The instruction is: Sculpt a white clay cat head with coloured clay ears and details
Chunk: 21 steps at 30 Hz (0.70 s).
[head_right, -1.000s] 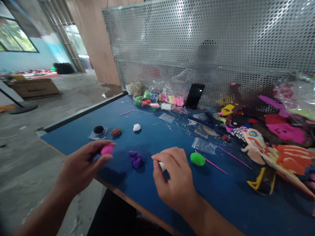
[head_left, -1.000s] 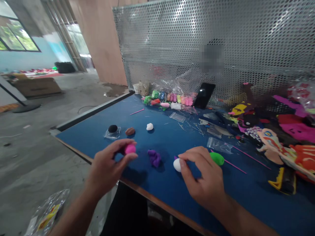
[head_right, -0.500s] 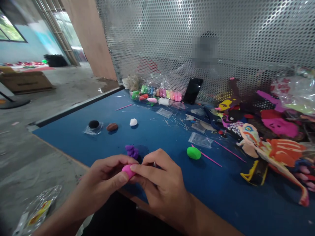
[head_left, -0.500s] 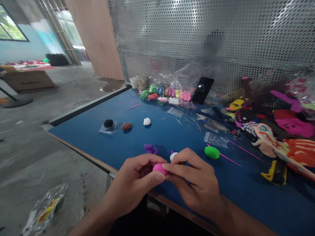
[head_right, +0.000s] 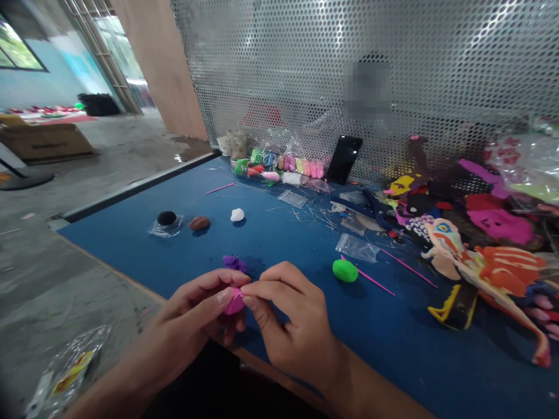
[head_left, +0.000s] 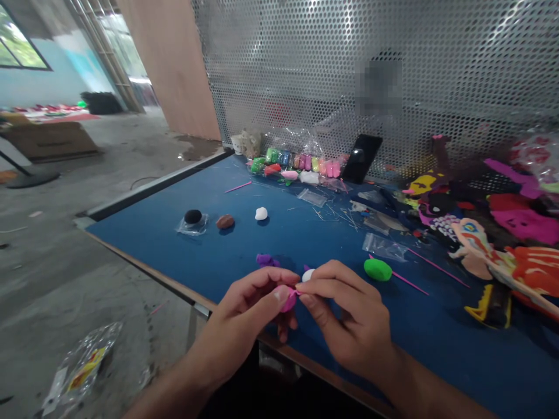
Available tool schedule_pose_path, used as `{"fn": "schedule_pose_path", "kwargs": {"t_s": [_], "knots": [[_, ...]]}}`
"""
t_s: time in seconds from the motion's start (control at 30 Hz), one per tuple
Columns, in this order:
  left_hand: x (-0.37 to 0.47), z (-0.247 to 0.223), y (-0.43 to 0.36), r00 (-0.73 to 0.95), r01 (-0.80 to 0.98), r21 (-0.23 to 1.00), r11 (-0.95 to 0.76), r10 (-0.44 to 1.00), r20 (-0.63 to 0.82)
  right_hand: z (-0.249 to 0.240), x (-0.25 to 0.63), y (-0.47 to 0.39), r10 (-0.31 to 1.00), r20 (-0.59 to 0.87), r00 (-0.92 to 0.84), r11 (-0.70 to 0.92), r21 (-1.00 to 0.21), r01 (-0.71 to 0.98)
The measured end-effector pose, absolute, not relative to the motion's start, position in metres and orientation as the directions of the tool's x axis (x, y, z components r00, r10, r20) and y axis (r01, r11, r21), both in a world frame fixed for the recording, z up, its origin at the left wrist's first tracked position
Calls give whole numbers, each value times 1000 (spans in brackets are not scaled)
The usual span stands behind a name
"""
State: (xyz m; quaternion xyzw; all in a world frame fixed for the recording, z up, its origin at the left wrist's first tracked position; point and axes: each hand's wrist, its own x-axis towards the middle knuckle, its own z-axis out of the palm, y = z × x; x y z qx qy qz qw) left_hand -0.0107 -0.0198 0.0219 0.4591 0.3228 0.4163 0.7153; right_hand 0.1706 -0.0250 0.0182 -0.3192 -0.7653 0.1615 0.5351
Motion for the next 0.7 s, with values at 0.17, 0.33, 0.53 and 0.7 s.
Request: {"fn": "schedule_pose_path", "kwargs": {"t_s": [0.17,0.33,0.53,0.7], "knots": [[-11,22,-20,414,-122,984,133,907,-71,18,168,-26,649,719,-248,750,-551,365],[-13,25,-20,449,-52,996,77,893,-46,18,168,-26,657,714,-241,746,-570,345],[-13,25,-22,449,-47,996,70,893,-41,12,170,-27,722,648,-244,689,-641,338],[-11,24,-23,451,-88,989,121,890,-69,11,171,-25,745,635,-206,665,-682,304]]}}
